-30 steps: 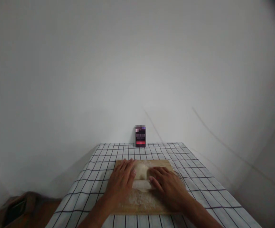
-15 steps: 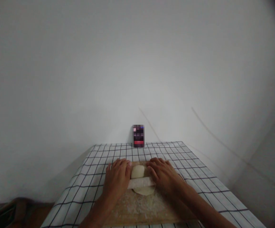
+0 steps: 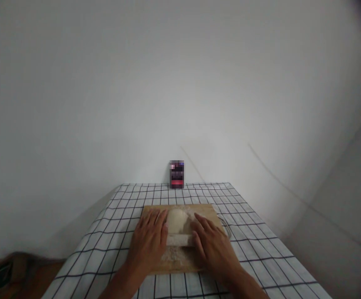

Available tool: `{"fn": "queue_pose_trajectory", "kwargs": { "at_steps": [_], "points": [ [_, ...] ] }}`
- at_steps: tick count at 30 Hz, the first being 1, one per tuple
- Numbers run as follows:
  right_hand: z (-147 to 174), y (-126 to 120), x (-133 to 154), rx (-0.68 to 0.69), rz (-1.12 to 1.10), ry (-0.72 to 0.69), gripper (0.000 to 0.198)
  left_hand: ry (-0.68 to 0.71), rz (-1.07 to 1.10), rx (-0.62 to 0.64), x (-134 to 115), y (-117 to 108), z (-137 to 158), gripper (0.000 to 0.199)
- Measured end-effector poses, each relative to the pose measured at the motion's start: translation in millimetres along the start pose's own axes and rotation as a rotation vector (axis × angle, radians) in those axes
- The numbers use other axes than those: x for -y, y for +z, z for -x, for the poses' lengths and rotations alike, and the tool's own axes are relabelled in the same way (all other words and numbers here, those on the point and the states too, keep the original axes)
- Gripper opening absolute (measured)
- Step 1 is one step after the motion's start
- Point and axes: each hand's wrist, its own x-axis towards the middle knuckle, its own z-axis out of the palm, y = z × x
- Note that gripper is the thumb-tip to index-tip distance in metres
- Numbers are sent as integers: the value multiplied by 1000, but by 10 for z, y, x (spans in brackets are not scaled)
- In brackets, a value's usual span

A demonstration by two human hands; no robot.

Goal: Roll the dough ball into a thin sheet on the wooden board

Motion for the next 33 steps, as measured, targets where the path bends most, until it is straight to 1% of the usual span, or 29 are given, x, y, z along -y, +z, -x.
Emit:
{"fn": "queue_pose_trajectory", "kwargs": {
  "at_steps": [1, 3, 6, 8, 10, 13, 17, 19, 20, 22, 23, 25, 27, 30, 33],
  "points": [
    [14, -8, 22, -8, 27, 16, 35, -5, 13, 12, -1, -5, 11, 44],
    [13, -17, 52, -8, 64, 43, 34, -53, 47, 78, -2, -48, -31, 44],
    [-26, -23, 56, 18, 35, 42, 40, -194, 150, 257, 1, -173, -238, 44],
    [-38, -40, 40, 40, -2, 31, 44, -246, 245, 353, 8, -250, -422, 46],
    [-23, -76, 16, 63, -28, 12, 48, -233, 322, 400, 18, -280, -596, 42],
    [33, -148, -38, 92, -47, -3, 56, -176, 400, 441, 39, -231, -795, 36],
    [40, -227, -169, 121, -47, 13, 62, -82, 520, 548, 57, -144, -966, 42],
    [-27, -262, -250, 115, -25, 22, 63, -43, 556, 596, 50, -159, -1019, 45],
    [-79, -280, -288, 110, -5, 29, 64, -31, 565, 607, 43, -181, -1035, 43],
    [-214, -317, -352, 104, 40, 42, 64, -25, 564, 600, 23, -235, -1037, 34],
    [-291, -334, -376, 106, 58, 43, 63, -35, 549, 583, 12, -259, -1022, 34],
    [-447, -354, -404, 112, 85, 38, 62, -80, 490, 530, -4, -279, -963, 43],
    [-583, -351, -412, 125, 106, 29, 62, -128, 404, 472, -9, -257, -882, 48],
    [-717, -297, -412, 173, 140, 20, 64, -161, 279, 386, -7, -186, -771, 46],
    [-762, -202, -430, 225, 149, 13, 65, -167, 198, 313, -24, -144, -709, 43]
  ]
}}
